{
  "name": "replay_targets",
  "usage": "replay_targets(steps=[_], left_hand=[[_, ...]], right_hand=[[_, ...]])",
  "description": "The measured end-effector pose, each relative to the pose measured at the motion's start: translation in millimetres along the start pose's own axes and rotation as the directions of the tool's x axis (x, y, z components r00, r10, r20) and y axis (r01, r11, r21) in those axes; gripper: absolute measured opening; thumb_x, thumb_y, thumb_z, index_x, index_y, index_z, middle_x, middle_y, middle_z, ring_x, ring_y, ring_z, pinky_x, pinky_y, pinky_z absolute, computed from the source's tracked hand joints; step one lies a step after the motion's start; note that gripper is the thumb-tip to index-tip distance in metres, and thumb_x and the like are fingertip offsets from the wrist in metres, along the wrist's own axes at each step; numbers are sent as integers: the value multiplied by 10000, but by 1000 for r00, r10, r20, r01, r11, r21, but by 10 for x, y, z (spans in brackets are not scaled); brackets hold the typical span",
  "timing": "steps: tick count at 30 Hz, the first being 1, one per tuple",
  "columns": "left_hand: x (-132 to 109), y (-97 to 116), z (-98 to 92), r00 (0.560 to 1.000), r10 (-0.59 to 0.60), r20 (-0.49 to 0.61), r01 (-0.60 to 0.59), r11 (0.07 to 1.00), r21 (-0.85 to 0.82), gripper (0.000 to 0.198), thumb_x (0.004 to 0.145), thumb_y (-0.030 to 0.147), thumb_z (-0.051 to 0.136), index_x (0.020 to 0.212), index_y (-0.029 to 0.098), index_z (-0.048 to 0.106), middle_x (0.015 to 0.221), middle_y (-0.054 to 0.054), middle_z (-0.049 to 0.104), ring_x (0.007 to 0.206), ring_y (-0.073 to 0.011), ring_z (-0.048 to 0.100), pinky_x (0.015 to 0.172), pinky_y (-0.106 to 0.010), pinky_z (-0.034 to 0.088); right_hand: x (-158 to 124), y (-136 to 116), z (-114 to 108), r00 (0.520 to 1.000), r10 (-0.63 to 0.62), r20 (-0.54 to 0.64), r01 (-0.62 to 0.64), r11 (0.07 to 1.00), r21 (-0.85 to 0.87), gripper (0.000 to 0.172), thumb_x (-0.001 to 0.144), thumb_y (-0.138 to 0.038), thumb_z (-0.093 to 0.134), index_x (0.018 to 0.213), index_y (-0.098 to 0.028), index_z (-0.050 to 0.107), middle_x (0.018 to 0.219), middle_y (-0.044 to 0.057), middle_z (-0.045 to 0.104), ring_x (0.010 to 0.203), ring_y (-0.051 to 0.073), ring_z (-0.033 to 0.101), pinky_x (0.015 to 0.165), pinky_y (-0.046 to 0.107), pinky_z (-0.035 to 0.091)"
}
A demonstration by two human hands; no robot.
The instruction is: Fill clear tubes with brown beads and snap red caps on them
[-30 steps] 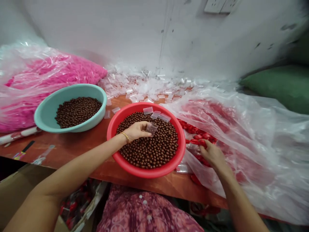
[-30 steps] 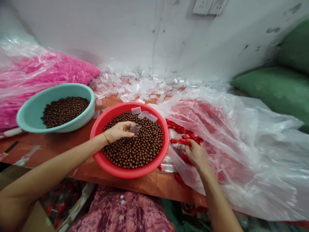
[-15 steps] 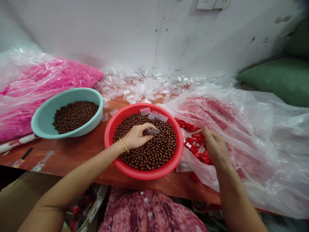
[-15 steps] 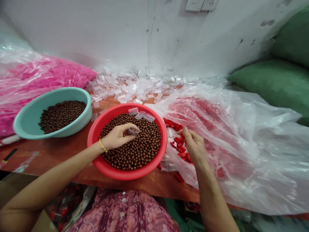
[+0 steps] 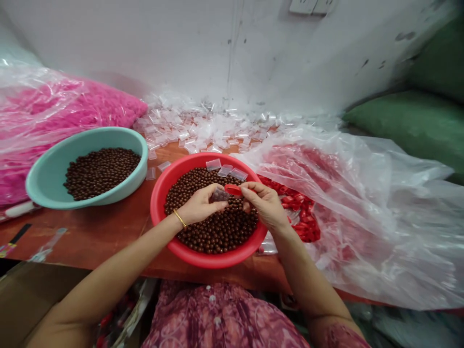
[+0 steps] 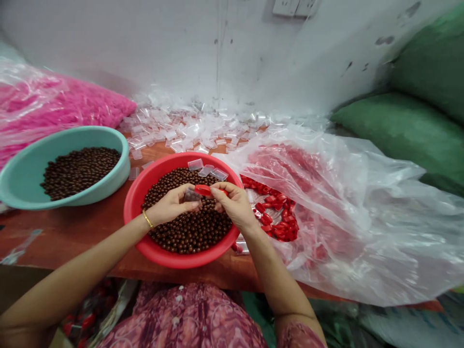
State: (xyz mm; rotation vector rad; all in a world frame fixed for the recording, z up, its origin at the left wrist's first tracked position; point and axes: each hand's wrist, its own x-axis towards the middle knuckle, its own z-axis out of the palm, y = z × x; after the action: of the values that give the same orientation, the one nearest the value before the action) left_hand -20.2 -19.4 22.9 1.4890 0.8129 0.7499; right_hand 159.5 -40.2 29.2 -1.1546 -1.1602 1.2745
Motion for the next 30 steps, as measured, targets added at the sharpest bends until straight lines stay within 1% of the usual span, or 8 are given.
replay_targets(steps=[7,10,12,16,19,22,25,30], left_hand=[[-21,37,11,998,39,44,-40,999,24,241,722,257,608,924,145,539,743,19,524,648,-86,491,619,-224,433],[-27,50,19,998,-6,62,8,999,-32,244,716,295,620,876,148,512,683,41,479,564,-62,458,550,-206,426],[-30,48,23,999,-7,42,9,998,-55,275,704,311,635,880,150,501,673,49,466,537,-51,445,516,-193,418],[-31,29,34,1000,-26,-8,26,997,-72,356,672,326,655,936,141,503,687,48,464,530,-49,438,466,-179,428],[-17,16,59,995,-83,-46,81,996,-44,345,656,316,648,913,131,510,671,48,463,511,-52,433,423,-173,424],[9,5,80,991,-98,-95,98,995,-3,293,652,302,622,858,130,505,638,54,461,478,-50,418,396,-165,382],[19,-6,63,991,-5,-136,11,999,41,227,630,265,598,788,130,508,635,53,472,520,-56,422,471,-177,385],[-20,26,14,996,69,-56,-56,977,206,130,608,221,551,702,138,517,616,53,467,578,-73,415,556,-194,366]], right_hand=[[-34,-18,16,955,-231,188,286,886,-366,249,788,-324,575,965,-181,677,861,25,702,753,152,635,698,272,507],[-32,-25,26,883,-435,173,443,657,-610,280,836,-251,505,1072,-204,648,899,37,687,796,159,627,752,287,497],[-28,-9,42,819,-514,256,514,458,-726,325,858,-217,458,1142,-201,615,831,41,660,735,143,606,716,265,491],[-42,54,67,752,-534,386,547,178,-818,375,889,-186,385,1216,-171,568,764,47,608,671,134,576,627,226,472],[-58,106,81,725,-541,427,533,47,-845,394,890,-159,376,1250,-169,533,793,56,605,671,140,575,588,228,465],[-58,146,111,664,-585,465,591,29,-806,456,882,-123,369,1331,-173,433,760,41,587,618,132,557,544,229,458],[-56,151,128,598,-634,490,681,79,-728,505,871,-96,373,1372,-150,363,726,35,566,587,132,539,519,232,452],[-39,77,68,596,-611,521,759,218,-613,346,882,-176,412,1188,-139,569,666,24,574,561,119,532,524,234,447]])
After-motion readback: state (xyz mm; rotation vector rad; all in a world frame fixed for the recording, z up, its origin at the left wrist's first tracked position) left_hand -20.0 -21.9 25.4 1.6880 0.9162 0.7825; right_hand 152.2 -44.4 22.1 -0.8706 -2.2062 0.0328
